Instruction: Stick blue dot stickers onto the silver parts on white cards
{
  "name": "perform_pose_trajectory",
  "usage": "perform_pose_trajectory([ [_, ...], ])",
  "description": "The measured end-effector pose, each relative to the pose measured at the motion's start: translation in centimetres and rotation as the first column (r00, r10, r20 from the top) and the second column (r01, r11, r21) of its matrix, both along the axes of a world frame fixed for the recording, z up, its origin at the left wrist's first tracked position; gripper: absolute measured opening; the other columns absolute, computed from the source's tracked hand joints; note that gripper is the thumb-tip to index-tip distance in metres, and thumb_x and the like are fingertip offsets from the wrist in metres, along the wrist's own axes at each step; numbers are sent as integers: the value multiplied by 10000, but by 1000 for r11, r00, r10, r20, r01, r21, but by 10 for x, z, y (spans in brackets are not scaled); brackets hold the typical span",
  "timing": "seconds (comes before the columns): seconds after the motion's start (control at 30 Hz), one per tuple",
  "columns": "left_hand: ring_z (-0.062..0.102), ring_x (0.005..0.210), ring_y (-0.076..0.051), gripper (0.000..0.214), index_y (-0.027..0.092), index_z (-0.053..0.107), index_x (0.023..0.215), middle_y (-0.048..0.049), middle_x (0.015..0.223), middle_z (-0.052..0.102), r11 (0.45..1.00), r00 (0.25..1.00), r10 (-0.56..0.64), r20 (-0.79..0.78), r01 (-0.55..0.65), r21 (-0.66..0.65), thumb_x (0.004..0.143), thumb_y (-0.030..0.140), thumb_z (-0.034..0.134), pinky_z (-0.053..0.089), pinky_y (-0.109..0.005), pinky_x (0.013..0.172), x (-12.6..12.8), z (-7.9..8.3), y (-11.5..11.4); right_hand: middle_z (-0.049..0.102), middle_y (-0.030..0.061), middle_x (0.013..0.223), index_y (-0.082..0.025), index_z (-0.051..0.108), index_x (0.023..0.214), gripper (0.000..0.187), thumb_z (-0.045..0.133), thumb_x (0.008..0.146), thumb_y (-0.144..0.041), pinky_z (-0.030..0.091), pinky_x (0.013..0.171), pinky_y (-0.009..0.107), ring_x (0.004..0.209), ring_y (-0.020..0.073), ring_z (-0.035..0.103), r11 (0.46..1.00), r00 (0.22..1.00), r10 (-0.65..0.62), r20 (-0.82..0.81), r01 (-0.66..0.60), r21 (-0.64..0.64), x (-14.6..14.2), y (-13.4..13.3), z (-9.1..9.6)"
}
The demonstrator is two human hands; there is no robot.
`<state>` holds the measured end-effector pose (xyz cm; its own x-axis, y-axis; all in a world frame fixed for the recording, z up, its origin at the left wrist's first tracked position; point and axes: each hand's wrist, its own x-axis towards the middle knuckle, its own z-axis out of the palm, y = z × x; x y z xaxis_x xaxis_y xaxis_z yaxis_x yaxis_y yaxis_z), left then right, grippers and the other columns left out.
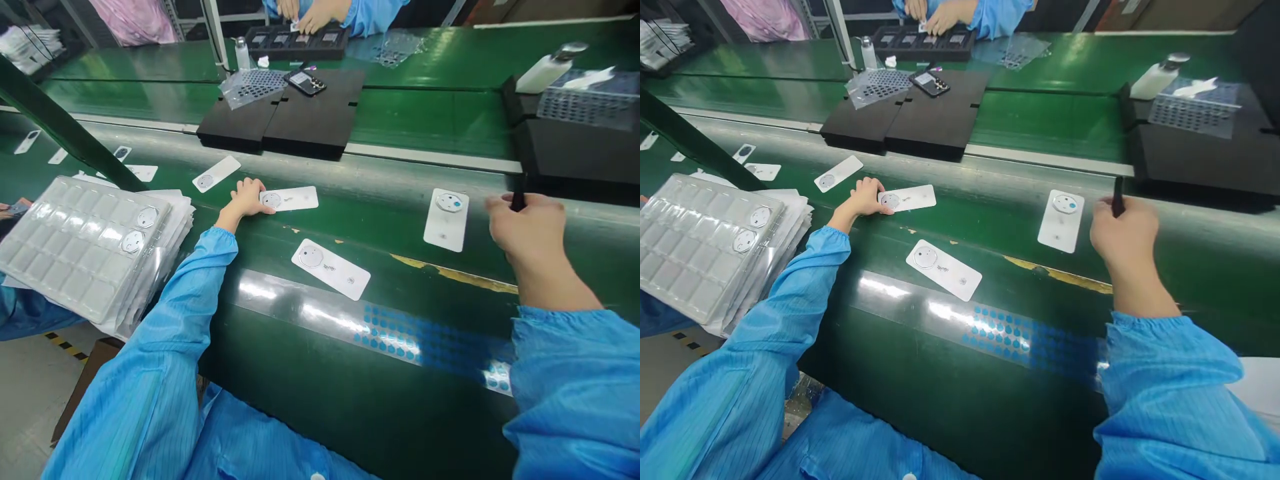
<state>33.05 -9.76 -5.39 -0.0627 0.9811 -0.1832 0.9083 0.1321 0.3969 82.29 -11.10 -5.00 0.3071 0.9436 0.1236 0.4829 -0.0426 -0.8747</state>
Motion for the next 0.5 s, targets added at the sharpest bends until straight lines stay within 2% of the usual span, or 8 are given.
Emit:
perform_pose_trajectory([
  [0.07,445,1402,-452,791,168,581,1236,-208,1418,546,1000,1000,-1,0,1,10,580,290,1006,385,-617,1133,0,-4,4,574,-3,636,-290,656,763,225,756,939,-388,465,870,446,821,258,616,999,992,-45,116,43,23,-10,-18,5],
  [0.17,628,1154,-351,756,149,556,1232,-143,1151,669,990,974,-62,217,34,134,602,212,968,479,-541,1042,-3,-7,4,644,33,744,-275,771,987,198,667,1009,-441,422,672,357,674,196,551,995,987,83,141,-91,51,-35,-63,14],
  [0.23,680,956,-266,613,156,590,1170,-81,978,692,959,867,-150,475,10,285,674,276,929,539,-463,949,-7,-7,-1,639,48,781,-291,779,1026,240,639,1029,-486,397,649,361,663,203,513,990,980,105,172,-120,79,-52,-97,19],
  [0.3,691,883,-217,503,178,635,1106,-65,961,703,899,710,-242,662,-94,428,747,420,890,570,-390,860,-11,-3,-13,626,72,865,-293,794,1016,272,622,1039,-501,430,685,387,729,235,539,987,967,115,228,-137,82,-67,-130,23],
  [0.37,704,884,-196,488,196,678,1084,-71,1028,722,836,597,-311,740,-199,512,788,542,856,580,-333,775,-9,7,-33,617,82,928,-288,812,1004,271,649,1023,-504,479,759,417,828,264,585,983,959,123,256,-153,100,-77,-159,23],
  [0.4,711,884,-192,496,205,698,1101,-69,1043,733,827,569,-332,752,-207,522,801,570,847,581,-315,741,-5,13,-47,632,77,925,-286,813,1014,271,649,1025,-501,497,773,420,834,260,602,982,964,145,224,-169,88,-80,-172,22],
  [0.47,728,869,-198,492,216,730,1154,-60,1014,761,882,537,-353,766,-81,463,818,554,855,594,-309,712,11,27,-80,679,57,885,-274,800,1034,282,647,1027,-510,540,738,400,779,232,641,973,972,230,51,-230,-2,-86,-194,16],
  [0.5,737,868,-205,495,223,737,1211,-57,999,774,920,525,-363,770,71,385,827,507,866,608,-320,728,23,32,-98,700,49,856,-261,789,1037,287,656,1022,-516,560,701,383,735,217,658,958,958,276,-72,-281,-63,-87,-204,11],
])
